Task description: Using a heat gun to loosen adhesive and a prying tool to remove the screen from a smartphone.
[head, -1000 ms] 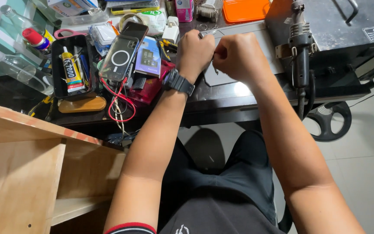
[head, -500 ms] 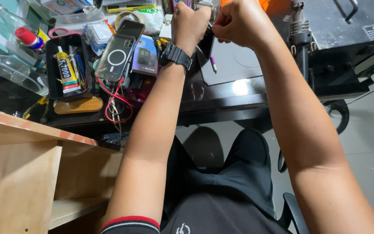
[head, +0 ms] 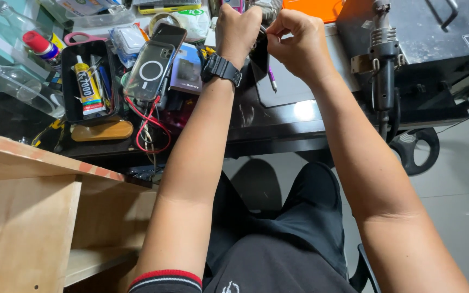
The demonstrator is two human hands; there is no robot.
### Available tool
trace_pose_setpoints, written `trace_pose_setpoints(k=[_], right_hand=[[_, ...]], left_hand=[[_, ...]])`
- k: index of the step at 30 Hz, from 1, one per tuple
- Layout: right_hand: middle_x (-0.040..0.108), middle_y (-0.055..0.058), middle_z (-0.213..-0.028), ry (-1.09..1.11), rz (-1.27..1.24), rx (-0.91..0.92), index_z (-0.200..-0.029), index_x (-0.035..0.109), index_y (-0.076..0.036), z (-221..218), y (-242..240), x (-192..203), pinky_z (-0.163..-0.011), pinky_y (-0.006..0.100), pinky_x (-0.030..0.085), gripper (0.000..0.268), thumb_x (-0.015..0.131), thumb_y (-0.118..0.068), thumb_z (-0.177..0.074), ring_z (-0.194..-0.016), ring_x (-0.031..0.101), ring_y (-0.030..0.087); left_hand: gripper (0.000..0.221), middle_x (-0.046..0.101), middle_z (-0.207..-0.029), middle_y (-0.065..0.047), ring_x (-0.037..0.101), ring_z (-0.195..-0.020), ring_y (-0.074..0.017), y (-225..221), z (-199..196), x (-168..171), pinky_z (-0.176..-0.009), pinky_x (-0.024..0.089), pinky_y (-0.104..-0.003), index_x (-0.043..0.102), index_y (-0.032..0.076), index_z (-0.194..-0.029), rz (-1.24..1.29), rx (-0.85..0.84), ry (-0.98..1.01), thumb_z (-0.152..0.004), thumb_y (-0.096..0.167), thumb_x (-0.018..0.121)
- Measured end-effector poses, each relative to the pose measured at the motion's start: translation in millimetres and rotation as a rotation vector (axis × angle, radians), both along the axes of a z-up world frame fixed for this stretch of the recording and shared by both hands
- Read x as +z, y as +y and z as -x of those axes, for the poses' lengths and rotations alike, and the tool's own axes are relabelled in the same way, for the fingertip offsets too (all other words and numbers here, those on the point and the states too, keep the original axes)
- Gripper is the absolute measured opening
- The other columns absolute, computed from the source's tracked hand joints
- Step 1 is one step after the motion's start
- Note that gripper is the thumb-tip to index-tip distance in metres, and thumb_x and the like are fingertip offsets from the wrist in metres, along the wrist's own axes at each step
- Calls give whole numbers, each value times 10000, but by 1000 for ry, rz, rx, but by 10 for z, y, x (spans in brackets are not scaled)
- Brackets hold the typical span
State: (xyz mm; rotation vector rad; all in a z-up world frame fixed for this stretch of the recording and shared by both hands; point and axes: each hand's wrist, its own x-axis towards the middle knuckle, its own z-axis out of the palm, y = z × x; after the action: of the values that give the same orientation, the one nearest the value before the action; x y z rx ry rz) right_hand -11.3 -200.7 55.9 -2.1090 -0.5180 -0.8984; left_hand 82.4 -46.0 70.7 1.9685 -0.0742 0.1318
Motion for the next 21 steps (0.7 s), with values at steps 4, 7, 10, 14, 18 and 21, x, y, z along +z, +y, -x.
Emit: trace_pose_setpoints(k=[4,7,10,14,18,21], right_hand=[[793,64,-997,18,-41,75,-972,753,-29,-5,40,8,-735,253,693,171,771,140,-986,-910,677,101],[791,59,-1019,21,-50,75,-975,743,-31,-29,19,-16,-769,237,696,168,757,135,-990,-925,685,96],[780,64,-1048,31,-53,96,-1006,738,-36,-37,-16,-34,-745,233,656,190,781,149,-1017,-921,650,89],[766,83,-1028,-57,-52,59,-972,694,-30,-99,-27,-118,-773,266,700,216,741,180,-982,-932,700,138],[664,78,-920,-247,17,-69,-943,585,-54,-178,58,-224,-669,328,515,297,754,187,-901,-787,552,201],[590,38,-841,-240,109,-243,-891,513,-93,-229,111,-274,-622,347,414,349,797,109,-878,-716,493,187]], left_hand=[[564,839,-1011,-120,741,-870,-363,46,102,62,-766,534,-549,691,-3,-1152,75,1,15,-748,385,620],[280,502,-671,14,427,-652,-228,62,161,74,-598,361,-515,421,199,-696,130,-36,-41,-783,289,672],[303,496,-799,-5,462,-746,-214,33,210,130,-638,396,-494,477,154,-849,153,-49,74,-744,358,674],[394,525,-949,-13,517,-838,-228,-52,147,55,-707,456,-500,493,131,-966,94,-42,49,-731,401,656],[344,450,-795,26,352,-811,-249,-190,-18,-55,-671,423,-537,392,157,-706,49,15,-52,-680,338,684],[697,780,-1357,-211,763,-1175,-402,-181,34,49,-932,584,-547,620,-23,-1271,-20,-31,54,-702,380,614]])
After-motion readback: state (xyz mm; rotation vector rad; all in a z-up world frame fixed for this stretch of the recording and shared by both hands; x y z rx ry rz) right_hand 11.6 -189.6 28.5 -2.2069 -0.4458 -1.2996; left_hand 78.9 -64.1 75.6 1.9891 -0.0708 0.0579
